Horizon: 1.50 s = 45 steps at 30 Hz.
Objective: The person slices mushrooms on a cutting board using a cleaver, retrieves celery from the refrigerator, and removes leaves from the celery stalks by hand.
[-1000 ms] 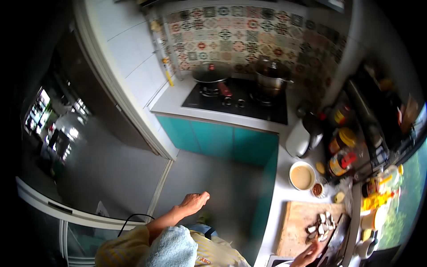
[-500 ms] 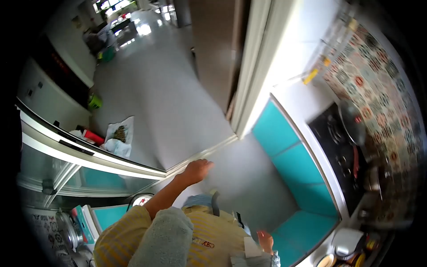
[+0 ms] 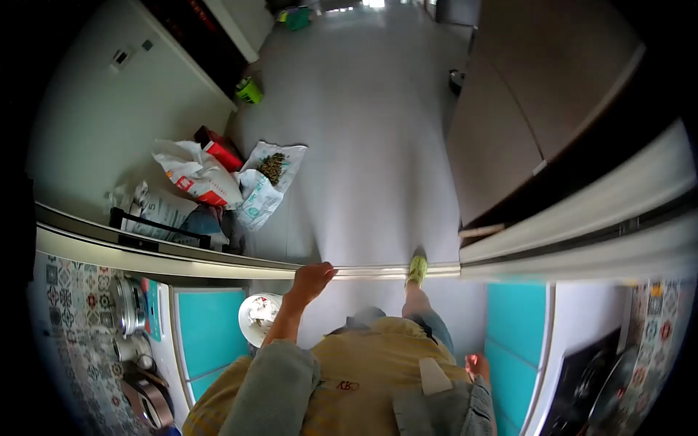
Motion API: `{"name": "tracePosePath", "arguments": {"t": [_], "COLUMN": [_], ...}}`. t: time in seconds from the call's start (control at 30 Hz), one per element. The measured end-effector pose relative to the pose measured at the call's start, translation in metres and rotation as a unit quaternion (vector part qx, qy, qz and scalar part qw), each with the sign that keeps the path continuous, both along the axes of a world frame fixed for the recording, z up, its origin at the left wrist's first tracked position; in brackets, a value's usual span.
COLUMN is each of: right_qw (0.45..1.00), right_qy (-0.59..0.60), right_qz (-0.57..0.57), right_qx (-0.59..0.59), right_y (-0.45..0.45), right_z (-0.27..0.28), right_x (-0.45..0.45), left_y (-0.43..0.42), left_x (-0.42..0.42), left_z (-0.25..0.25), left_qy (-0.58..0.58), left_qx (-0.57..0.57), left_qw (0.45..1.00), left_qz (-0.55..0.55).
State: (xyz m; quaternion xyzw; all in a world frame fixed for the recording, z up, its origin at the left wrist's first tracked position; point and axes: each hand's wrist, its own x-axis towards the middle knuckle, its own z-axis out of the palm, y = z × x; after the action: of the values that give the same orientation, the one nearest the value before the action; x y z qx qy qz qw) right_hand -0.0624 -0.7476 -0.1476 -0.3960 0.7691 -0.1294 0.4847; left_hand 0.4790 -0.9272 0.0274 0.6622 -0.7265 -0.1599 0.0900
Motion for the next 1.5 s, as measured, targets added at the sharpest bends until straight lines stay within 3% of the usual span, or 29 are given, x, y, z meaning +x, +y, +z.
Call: {"name": "tracePosePath", "arguments": {"t": [0.07,0.1,0.13,0.17,0.2,0.23,0.27,0.3,0.37,0.43,0.47,0.6,0.7,0.77,0.9,0.93,0.97,1.07,1.17,1.2,1.37,1.43,1.5], "right_qw": [0.994,0.983,0.971,0.950,0.924,0.920,0.923,0.906,0.902,0.872,0.857,0.818,0.742,0.751,0.681,0.673,0.665,0.588,0.617,0.635,0.719,0.751,0.738], "right_qy": [-0.020,0.027,-0.027,0.004,0.010,-0.048,0.026,0.004,0.016,-0.001,0.048,0.112,0.234,0.265,0.360,0.382,0.403,0.606,0.633,0.594,0.549,0.511,0.536], "right_qz": [0.063,0.120,0.138,0.154,0.184,0.123,0.153,0.214,0.223,0.249,0.270,0.265,0.196,0.165,0.126,0.154,0.177,0.347,0.464,0.494,0.426,0.418,0.410], "right_qx": [-0.092,-0.135,-0.191,-0.271,-0.335,-0.370,-0.352,-0.364,-0.369,-0.422,-0.437,-0.497,-0.597,-0.581,-0.625,-0.614,-0.603,-0.410,-0.054,0.008,-0.018,0.027,-0.003], "right_y": [-0.120,-0.182,-0.238,-0.292,-0.343,-0.382,-0.419,-0.452,-0.501,-0.541,-0.560,-0.620,-0.663,-0.701,-0.791,-0.818,-0.844,-0.923,-1.001,-1.018,-1.052,-1.049,-1.043], "right_z": [0.018,0.040,0.039,-0.001,-0.005,0.061,0.099,0.135,0.186,0.206,0.209,0.235,0.245,0.268,0.355,0.358,0.355,0.335,0.366,0.373,0.355,0.369,0.369], "right_x": [0.004,0.015,0.024,0.022,0.036,0.083,0.109,0.130,0.172,0.196,0.203,0.219,0.211,0.204,0.222,0.225,0.225,0.228,0.242,0.243,0.233,0.231,0.233], "left_y": [-0.022,-0.038,-0.056,-0.074,-0.091,-0.108,-0.125,-0.138,-0.160,-0.178,-0.188,-0.271,-0.353,-0.417,-0.552,-0.581,-0.604,-0.674,-0.734,-0.742,-0.765,-0.785,-0.811], "left_x": [0.004,0.001,-0.002,-0.004,-0.003,-0.005,-0.013,-0.018,-0.020,-0.007,0.000,0.028,0.062,0.069,0.069,0.061,0.057,0.041,0.060,0.070,0.134,0.149,0.156], "left_z": [0.007,0.014,0.020,0.025,0.029,0.035,0.049,0.063,0.071,0.050,0.038,0.043,0.023,0.035,0.046,0.061,0.064,0.078,0.057,0.056,0.050,0.049,0.046], "left_qy": [-0.067,-0.082,-0.105,-0.125,-0.066,-0.005,0.018,0.038,0.113,0.076,0.065,-0.011,-0.016,-0.032,-0.013,-0.071,-0.042,0.054,0.053,0.028,-0.043,-0.083,-0.090], "left_qx": [0.020,0.033,0.005,-0.026,-0.045,-0.059,-0.035,-0.009,0.011,0.059,0.109,0.295,0.175,0.153,0.109,0.110,0.082,0.019,-0.020,0.009,0.199,0.202,0.202], "left_qw": [0.997,0.995,0.994,0.992,0.997,0.998,0.996,0.988,0.976,0.986,0.984,0.952,0.983,0.987,0.990,0.986,0.988,0.984,0.984,0.990,0.976,0.973,0.972], "left_qz": [0.026,0.037,0.010,-0.024,-0.007,0.009,0.077,0.148,0.186,0.138,0.122,0.084,0.059,0.027,-0.085,-0.106,-0.123,-0.169,-0.170,-0.135,-0.077,-0.069,-0.082]}}
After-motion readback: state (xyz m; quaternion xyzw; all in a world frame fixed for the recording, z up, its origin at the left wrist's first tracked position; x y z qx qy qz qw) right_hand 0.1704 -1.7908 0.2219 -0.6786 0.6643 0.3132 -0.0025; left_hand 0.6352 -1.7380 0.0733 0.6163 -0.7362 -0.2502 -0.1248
